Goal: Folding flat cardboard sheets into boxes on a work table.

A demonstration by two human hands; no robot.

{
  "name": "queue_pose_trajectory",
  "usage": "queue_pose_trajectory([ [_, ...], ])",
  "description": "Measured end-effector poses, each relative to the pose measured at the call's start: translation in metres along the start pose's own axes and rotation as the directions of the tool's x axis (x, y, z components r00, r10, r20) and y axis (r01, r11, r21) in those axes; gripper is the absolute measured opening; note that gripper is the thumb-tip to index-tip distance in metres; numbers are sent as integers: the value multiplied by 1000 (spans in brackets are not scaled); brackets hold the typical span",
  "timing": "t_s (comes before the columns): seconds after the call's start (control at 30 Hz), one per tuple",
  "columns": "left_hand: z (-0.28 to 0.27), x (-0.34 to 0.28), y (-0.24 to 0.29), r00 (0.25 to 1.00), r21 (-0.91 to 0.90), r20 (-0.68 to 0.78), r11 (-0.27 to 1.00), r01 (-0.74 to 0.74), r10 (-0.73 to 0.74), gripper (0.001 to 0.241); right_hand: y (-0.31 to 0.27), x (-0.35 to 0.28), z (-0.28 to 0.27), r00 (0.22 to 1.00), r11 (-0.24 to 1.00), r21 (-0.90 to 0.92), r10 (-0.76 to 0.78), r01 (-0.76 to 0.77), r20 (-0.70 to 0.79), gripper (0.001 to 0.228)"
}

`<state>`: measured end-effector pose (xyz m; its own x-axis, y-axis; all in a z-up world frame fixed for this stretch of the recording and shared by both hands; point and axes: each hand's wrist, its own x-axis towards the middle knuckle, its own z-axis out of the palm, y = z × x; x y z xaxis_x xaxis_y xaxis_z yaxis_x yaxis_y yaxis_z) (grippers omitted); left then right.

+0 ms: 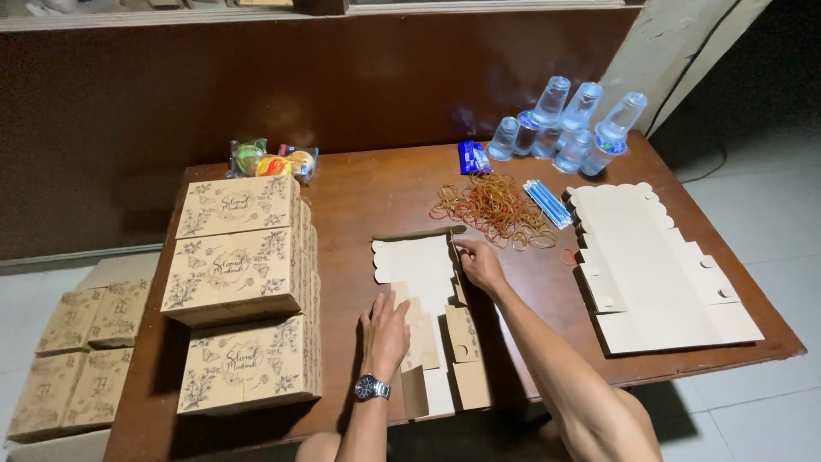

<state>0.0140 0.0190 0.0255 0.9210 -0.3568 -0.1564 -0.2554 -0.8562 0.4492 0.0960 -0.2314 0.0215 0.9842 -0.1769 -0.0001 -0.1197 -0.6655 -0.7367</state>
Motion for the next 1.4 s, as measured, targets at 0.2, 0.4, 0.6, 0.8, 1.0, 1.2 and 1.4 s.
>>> queue_pose_trajectory([
  [0.2, -3, -1, 3, 1000, 11, -7, 1000, 2, -2, 48, 35, 27, 9, 999, 998, -34, -44, 44, 0, 37],
  [0.4, -11, -4, 6, 1000, 11, -3, 1000, -5, 5, 49, 63, 57, 17, 984, 950, -293, -56, 104, 169, 64],
  [0.6, -10, -5, 7, 1000, 17, -9, 1000, -13, 13, 49, 44, 55, 14, 970, 899, -412, -50, 148, 240, 65],
  [0.8, 0, -2, 3, 998, 57, -49, 998, -34, 36, 47, 64, 53, 26, 975, 874, -448, -109, 187, 194, 54],
  [1.0, 11, 0, -1, 992, 103, -100, 993, -62, 72, 45, 48, 29, 16, 966, 892, -378, -200, 248, 161, 24],
  [1.2, 8, -2, 10, 994, 145, -90, 989, -41, 55, 42, 70, 15, 23, 953, 912, -284, -301, 296, 27, 18],
  [1.4, 12, -2, 8, 992, 163, -106, 986, -44, 62, 40, 67, 8, 14, 932, 904, -227, -356, 362, 68, 19],
])
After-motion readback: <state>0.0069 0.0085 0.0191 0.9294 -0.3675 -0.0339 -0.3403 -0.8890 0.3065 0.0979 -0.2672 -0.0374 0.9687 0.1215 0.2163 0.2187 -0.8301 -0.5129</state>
